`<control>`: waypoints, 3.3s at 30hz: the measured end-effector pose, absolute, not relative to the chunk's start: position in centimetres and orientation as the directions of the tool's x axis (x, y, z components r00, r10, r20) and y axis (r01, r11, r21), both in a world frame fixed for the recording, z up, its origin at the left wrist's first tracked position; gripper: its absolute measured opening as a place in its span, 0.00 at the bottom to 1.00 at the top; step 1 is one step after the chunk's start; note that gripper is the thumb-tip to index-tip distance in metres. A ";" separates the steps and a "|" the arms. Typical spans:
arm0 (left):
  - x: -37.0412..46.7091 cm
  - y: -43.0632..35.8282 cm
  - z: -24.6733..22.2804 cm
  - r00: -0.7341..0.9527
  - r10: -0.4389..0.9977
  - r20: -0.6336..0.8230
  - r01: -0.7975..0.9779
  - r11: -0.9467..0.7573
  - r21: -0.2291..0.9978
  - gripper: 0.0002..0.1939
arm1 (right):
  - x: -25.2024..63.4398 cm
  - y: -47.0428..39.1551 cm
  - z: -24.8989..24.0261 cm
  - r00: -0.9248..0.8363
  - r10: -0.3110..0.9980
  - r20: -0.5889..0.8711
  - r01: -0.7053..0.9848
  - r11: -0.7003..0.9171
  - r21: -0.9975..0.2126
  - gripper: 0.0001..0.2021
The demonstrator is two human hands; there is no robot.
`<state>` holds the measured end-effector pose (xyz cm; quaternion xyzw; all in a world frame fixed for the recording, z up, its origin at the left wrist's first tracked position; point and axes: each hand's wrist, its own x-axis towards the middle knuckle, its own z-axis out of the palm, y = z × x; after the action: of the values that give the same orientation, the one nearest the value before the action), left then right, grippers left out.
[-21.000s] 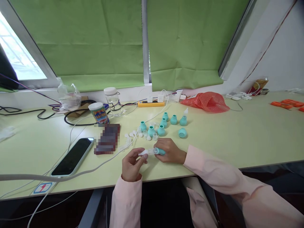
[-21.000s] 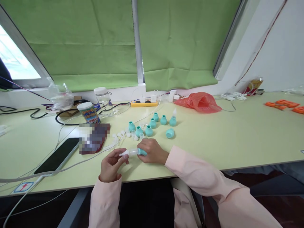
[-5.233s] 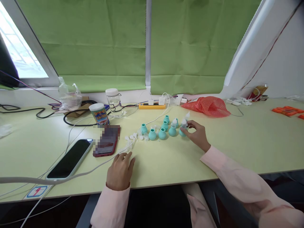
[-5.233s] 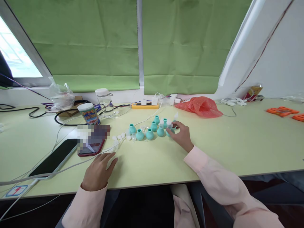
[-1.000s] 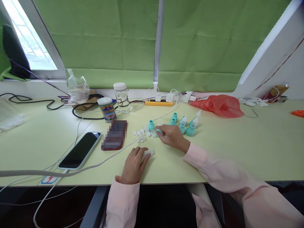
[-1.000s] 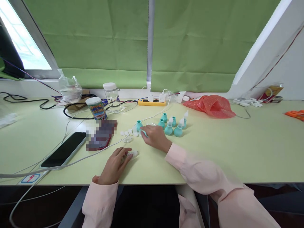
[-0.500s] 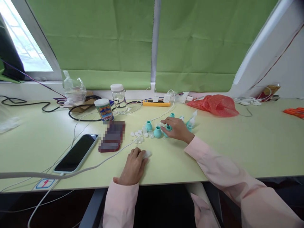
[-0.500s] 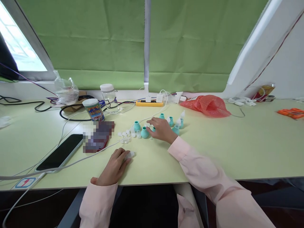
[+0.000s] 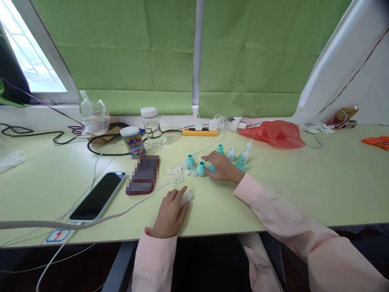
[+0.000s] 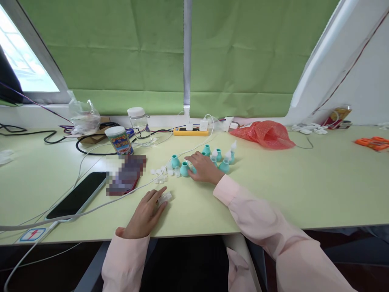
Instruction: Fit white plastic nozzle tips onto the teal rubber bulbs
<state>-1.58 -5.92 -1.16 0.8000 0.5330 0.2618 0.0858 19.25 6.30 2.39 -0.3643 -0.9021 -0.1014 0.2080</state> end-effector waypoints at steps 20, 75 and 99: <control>-1.7 -5.9 -1.4 0.294 0.901 0.318 0.818 -0.410 0.403 0.17 | 19.0 6.2 1.7 -0.639 0.688 0.344 0.712 0.699 -0.075 0.24; -1.7 -7.5 -1.2 -0.053 0.911 0.409 0.290 -0.378 0.879 0.13 | 15.4 -0.8 1.2 -0.690 0.648 0.321 0.121 0.541 -0.832 0.13; -1.6 -7.7 -0.7 -0.024 0.892 0.452 0.376 -0.411 0.830 0.11 | 14.6 -2.3 1.5 -0.617 0.787 0.024 0.220 0.201 -0.955 0.13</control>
<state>-1.57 -7.69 -0.74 0.6545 0.4844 0.5264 0.2448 14.61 -2.33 1.46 -0.3460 -0.7272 0.5288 0.2679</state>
